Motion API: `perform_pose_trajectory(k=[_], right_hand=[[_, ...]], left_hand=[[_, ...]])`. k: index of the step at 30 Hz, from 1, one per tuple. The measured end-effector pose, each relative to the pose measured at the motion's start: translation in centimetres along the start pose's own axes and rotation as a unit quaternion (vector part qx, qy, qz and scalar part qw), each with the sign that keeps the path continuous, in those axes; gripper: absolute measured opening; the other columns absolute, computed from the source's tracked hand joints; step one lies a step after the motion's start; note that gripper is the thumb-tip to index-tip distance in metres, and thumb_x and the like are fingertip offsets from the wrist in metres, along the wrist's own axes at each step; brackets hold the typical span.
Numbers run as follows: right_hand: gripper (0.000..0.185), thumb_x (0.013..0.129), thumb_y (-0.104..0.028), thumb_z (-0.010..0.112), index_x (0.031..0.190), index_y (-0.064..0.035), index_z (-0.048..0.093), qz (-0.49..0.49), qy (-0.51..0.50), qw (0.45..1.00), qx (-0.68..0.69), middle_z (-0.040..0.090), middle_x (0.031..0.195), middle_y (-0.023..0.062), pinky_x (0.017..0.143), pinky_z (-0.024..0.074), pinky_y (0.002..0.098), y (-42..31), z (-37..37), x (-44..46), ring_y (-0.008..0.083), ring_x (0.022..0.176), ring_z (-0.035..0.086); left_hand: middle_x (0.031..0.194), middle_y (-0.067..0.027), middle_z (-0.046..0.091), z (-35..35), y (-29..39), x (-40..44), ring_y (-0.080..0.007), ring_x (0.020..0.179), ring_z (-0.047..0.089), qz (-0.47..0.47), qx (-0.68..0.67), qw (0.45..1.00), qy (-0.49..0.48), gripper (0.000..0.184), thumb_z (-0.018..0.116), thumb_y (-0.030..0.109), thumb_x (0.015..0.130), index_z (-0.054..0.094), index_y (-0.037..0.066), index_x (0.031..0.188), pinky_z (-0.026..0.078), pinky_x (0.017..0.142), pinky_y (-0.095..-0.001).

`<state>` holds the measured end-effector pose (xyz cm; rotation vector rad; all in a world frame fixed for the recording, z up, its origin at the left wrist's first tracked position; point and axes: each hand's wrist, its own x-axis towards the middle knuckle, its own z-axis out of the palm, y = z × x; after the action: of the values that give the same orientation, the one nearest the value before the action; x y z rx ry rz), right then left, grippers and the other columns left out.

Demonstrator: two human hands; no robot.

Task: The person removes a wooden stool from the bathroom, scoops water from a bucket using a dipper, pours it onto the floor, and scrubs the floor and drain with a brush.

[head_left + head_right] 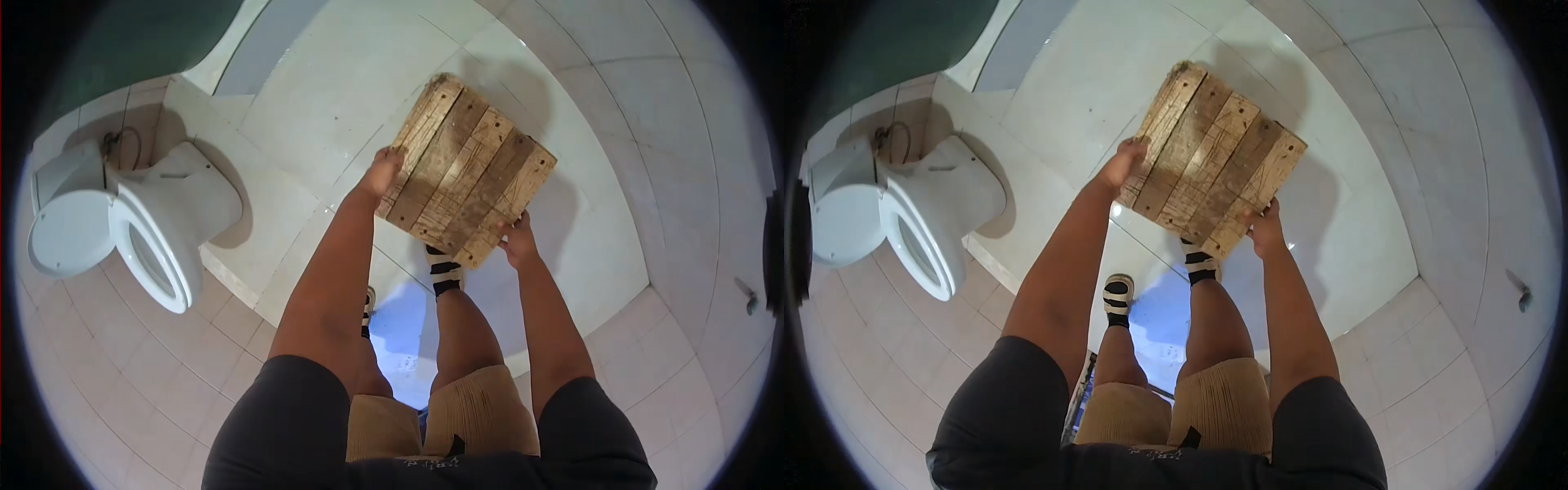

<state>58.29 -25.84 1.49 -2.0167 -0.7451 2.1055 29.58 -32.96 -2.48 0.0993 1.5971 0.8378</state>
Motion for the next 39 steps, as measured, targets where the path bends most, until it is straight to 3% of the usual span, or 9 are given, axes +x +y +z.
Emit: perform_pose_trajectory(k=[7, 11, 19, 21, 26, 27, 33, 34, 39], right_hand=[[0.076, 0.072, 0.0, 0.057, 0.131, -0.0134, 0.011, -0.02, -0.103, 0.989, -0.101, 0.035, 0.123, 0.0102, 0.081, 0.0412, 0.039, -7.3, -4.1, -3.3, 0.0241, 0.104, 0.043], [0.074, 0.069, 0.003, 0.058, 0.129, -0.0081, 0.017, -0.06, -0.193, 0.959, -0.197, 0.041, 0.116, 0.0121, 0.081, 0.0421, 0.0362, -11.4, -7.6, -4.2, 0.0235, 0.101, 0.045], [0.073, 0.065, 0.003, 0.062, 0.126, -0.0026, 0.024, -0.173, -0.282, 0.824, -0.46, 0.048, 0.108, 0.0146, 0.083, 0.0412, 0.0349, -15.4, -13.9, -11.4, 0.0243, 0.099, 0.047], [0.073, 0.065, 0.004, 0.062, 0.126, -0.0021, 0.024, -0.147, -0.295, 0.844, -0.422, 0.048, 0.109, 0.0146, 0.084, 0.0411, 0.0351, -19.4, -11.1, -7.4, 0.0247, 0.1, 0.047], [0.073, 0.064, 0.006, 0.063, 0.125, -0.0027, 0.023, -0.141, -0.403, 0.79, -0.44, 0.046, 0.11, 0.0124, 0.084, 0.0404, 0.0342, -18.4, -13.2, -1.5, 0.0235, 0.098, 0.047], [0.073, 0.064, 0.007, 0.063, 0.124, -0.0028, 0.024, -0.094, -0.362, 0.856, -0.358, 0.047, 0.109, 0.012, 0.084, 0.0407, 0.034, -18.9, -11.6, -4.5, 0.0232, 0.098, 0.048], [0.071, 0.063, 0.007, 0.065, 0.122, -0.0063, 0.027, -0.105, -0.484, 0.689, -0.529, 0.048, 0.102, 0.0104, 0.074, 0.0471, 0.0328, -29.8, -11.5, -1.0, 0.0214, 0.093, 0.05], [0.071, 0.063, 0.006, 0.066, 0.122, -0.0063, 0.028, -0.123, -0.461, 0.706, -0.524, 0.048, 0.101, 0.0104, 0.074, 0.0473, 0.033, -28.2, -11.6, -2.0, 0.0215, 0.092, 0.05], [0.07, 0.063, 0.006, 0.066, 0.121, -0.0062, 0.029, -0.123, -0.528, 0.548, -0.637, 0.049, 0.102, 0.0114, 0.077, 0.0467, 0.0331, -38.7, -8.2, -5.6, 0.0209, 0.091, 0.051]], left_hand=[[0.114, -0.0115, 0.045, 2.8, -2.0, -8.2, -0.0198, 0.107, 0.041, -0.003, -0.262, 0.959, 0.106, 0.055, 0.045, 0.027, 0.079, 0.026, 0.005, 0.125, 0.031, 0.091, -0.0293], [0.121, -0.009, 0.044, 8.5, -2.2, -15.8, -0.0193, 0.112, 0.04, 0.017, -0.31, 0.934, 0.178, 0.053, 0.038, 0.037, 0.086, 0.031, 0.003, 0.126, 0.029, 0.095, -0.0315], [0.124, -0.0118, 0.043, 23.2, -9.9, -27.7, -0.0218, 0.116, 0.039, 0.085, -0.588, 0.771, 0.23, 0.053, 0.022, 0.04, 0.09, 0.034, 0.001, 0.125, 0.025, 0.099, -0.0343], [0.124, -0.0117, 0.042, 20.9, -3.3, -24.7, -0.022, 0.115, 0.039, 0.035, -0.562, 0.779, 0.277, 0.054, 0.024, 0.041, 0.09, 0.034, 0.001, 0.125, 0.025, 0.099, -0.0347], [0.114, -0.0079, 0.051, 28.2, -10.1, -21.4, -0.0209, 0.105, 0.046, 0.107, -0.639, 0.697, 0.307, 0.049, 0.028, 0.043, 0.089, 0.045, 0.005, 0.116, 0.032, 0.093, -0.0344], [0.114, -0.0081, 0.051, 21.7, -5.1, -23.0, -0.0211, 0.105, 0.046, 0.054, -0.594, 0.754, 0.275, 0.048, 0.028, 0.042, 0.089, 0.045, 0.006, 0.116, 0.032, 0.092, -0.0344], [0.115, -0.0091, 0.051, 34.5, 3.1, -26.5, -0.0235, 0.105, 0.047, 0.026, -0.694, 0.589, 0.414, 0.052, 0.033, 0.049, 0.085, 0.047, 0.01, 0.116, 0.032, 0.092, -0.037], [0.115, -0.0094, 0.052, 32.7, 0.0, -25.6, -0.0245, 0.104, 0.047, 0.014, -0.685, 0.618, 0.385, 0.055, 0.035, 0.052, 0.083, 0.047, 0.01, 0.116, 0.032, 0.092, -0.0393], [0.115, -0.0093, 0.052, 43.6, 8.9, -27.9, -0.0238, 0.107, 0.046, 0.112, -0.734, 0.472, 0.475, 0.054, 0.038, 0.05, 0.082, 0.048, 0.008, 0.115, 0.031, 0.094, -0.039]])
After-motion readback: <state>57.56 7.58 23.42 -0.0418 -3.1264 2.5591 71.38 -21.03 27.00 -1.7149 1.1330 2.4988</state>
